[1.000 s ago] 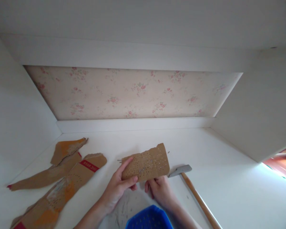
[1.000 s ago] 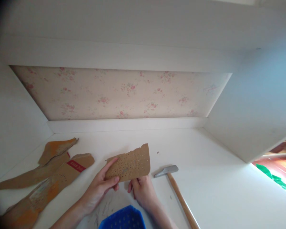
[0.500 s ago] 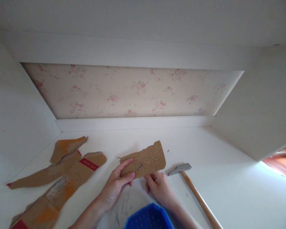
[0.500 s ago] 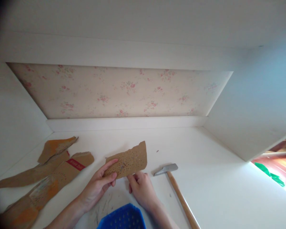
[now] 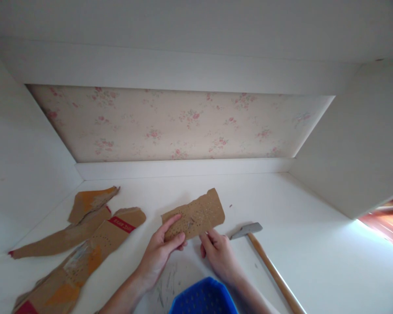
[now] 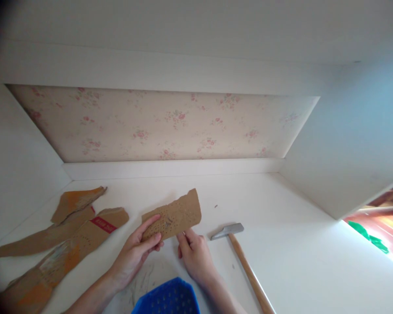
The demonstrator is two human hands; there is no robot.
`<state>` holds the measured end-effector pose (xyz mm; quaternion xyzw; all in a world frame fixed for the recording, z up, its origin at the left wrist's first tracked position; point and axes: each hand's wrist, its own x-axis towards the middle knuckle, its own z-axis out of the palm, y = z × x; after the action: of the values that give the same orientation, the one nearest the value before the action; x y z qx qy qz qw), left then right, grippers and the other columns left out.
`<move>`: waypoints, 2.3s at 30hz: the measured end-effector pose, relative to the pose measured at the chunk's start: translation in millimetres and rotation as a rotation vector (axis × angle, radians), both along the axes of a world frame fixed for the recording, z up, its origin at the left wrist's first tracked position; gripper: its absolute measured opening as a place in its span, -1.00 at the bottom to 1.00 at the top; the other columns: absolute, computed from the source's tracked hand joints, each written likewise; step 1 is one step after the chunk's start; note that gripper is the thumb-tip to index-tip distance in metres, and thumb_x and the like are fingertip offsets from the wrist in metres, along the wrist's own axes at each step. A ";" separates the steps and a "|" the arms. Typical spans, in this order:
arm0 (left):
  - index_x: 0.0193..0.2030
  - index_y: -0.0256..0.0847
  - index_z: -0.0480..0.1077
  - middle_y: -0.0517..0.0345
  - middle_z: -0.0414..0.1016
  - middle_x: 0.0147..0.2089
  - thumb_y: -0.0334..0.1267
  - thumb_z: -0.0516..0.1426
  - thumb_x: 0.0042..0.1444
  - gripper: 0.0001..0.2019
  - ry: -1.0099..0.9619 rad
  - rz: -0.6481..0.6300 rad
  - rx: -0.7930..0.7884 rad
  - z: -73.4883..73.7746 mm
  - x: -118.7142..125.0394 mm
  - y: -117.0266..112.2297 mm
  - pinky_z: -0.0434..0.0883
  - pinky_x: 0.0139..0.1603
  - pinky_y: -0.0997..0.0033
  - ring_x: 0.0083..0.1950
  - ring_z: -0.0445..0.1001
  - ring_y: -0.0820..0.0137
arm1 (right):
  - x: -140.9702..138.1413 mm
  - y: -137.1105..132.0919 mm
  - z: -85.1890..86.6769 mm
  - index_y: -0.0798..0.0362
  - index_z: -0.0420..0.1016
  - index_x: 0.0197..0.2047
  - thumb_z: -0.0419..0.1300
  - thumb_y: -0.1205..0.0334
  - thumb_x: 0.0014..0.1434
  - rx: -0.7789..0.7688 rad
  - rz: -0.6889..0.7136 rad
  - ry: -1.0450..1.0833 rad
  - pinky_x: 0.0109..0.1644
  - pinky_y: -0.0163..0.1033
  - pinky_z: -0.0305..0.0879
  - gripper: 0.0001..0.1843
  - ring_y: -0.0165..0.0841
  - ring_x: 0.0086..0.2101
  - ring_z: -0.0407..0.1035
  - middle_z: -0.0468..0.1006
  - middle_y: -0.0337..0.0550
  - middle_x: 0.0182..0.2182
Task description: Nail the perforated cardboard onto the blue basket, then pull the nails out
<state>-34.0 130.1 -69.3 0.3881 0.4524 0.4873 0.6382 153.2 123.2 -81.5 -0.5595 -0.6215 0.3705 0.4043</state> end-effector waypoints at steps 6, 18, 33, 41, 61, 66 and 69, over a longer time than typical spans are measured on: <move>0.44 0.00 -0.03 0.06 0.53 -0.06 -0.19 0.35 -0.03 -0.06 -0.010 0.173 0.057 7.3 2.5 0.6 0.41 -0.37 0.47 -0.33 0.55 0.41 | 3.3 -2.6 -0.1 0.02 0.41 -0.34 -0.02 -0.01 0.36 -0.036 -0.027 0.166 -0.60 -0.38 0.06 -0.63 -0.49 -0.69 0.16 0.37 -0.38 -0.67; 0.45 -0.03 -0.06 0.01 0.59 0.04 -0.20 0.41 -0.12 0.05 0.365 0.190 0.227 -2.0 2.6 -9.2 0.47 -0.08 0.29 -0.01 0.58 0.07 | -2.1 -6.8 -7.9 -0.05 0.30 0.03 0.21 0.00 0.24 0.070 0.030 0.253 -0.57 -0.38 0.27 -0.64 -0.48 -0.59 0.31 0.48 -0.30 -0.34; 0.39 -0.04 0.12 0.06 0.65 -0.08 -0.15 0.31 0.04 -0.22 0.513 0.068 0.293 -11.2 7.3 -12.5 0.44 -0.02 0.28 -0.07 0.61 0.12 | -0.4 -0.6 -6.1 0.03 0.50 -0.28 0.14 0.00 0.30 0.072 -0.012 0.157 -0.38 -0.29 0.34 -0.71 -0.31 -0.46 0.48 0.61 -0.17 -0.48; -0.02 -0.04 0.56 0.02 0.63 -0.04 -0.17 0.27 0.09 -0.71 0.561 0.162 0.426 -9.4 5.8 -9.8 0.38 0.10 0.25 -0.01 0.57 0.08 | -0.3 0.5 -3.9 0.03 0.51 -0.33 0.17 0.02 0.28 0.088 -0.013 0.119 -0.36 -0.29 0.34 -0.72 -0.31 -0.45 0.49 0.61 -0.18 -0.49; -0.10 -0.38 0.49 -0.13 0.65 -0.21 0.12 0.23 0.05 -0.47 0.282 0.484 0.156 -10.1 -17.9 14.2 0.55 -0.33 0.29 -0.30 0.63 0.15 | -2.2 15.6 0.6 0.04 0.55 -0.23 0.04 0.16 0.36 0.250 -0.076 -0.211 -0.32 -0.32 0.39 -0.72 -0.30 -0.39 0.51 0.61 -0.16 -0.43; -0.05 -0.38 0.47 -0.10 0.65 -0.23 0.09 0.25 0.05 -0.47 0.228 0.509 0.166 -11.8 -20.3 17.8 0.56 -0.38 0.28 -0.36 0.62 0.18 | -4.4 28.6 27.1 0.03 0.55 -0.19 0.00 0.37 0.37 0.410 0.092 -0.564 -0.20 -0.36 0.37 -0.71 -0.34 -0.28 0.52 0.62 -0.12 -0.24; -0.02 -0.38 0.46 -0.11 0.65 -0.22 0.09 0.27 0.01 -0.44 0.213 0.536 0.167 -10.3 -19.8 18.5 0.55 -0.44 0.29 -0.36 0.63 0.17 | -9.6 38.7 40.8 0.05 0.56 -0.20 0.06 0.48 0.30 0.495 0.218 -0.829 -0.25 -0.32 0.37 -0.74 -0.28 -0.30 0.51 0.61 -0.10 -0.26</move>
<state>-53.8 148.6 -79.6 0.3549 0.5617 0.6303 0.4016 143.6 161.9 -40.8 -0.4787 -0.8543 -0.0018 0.2025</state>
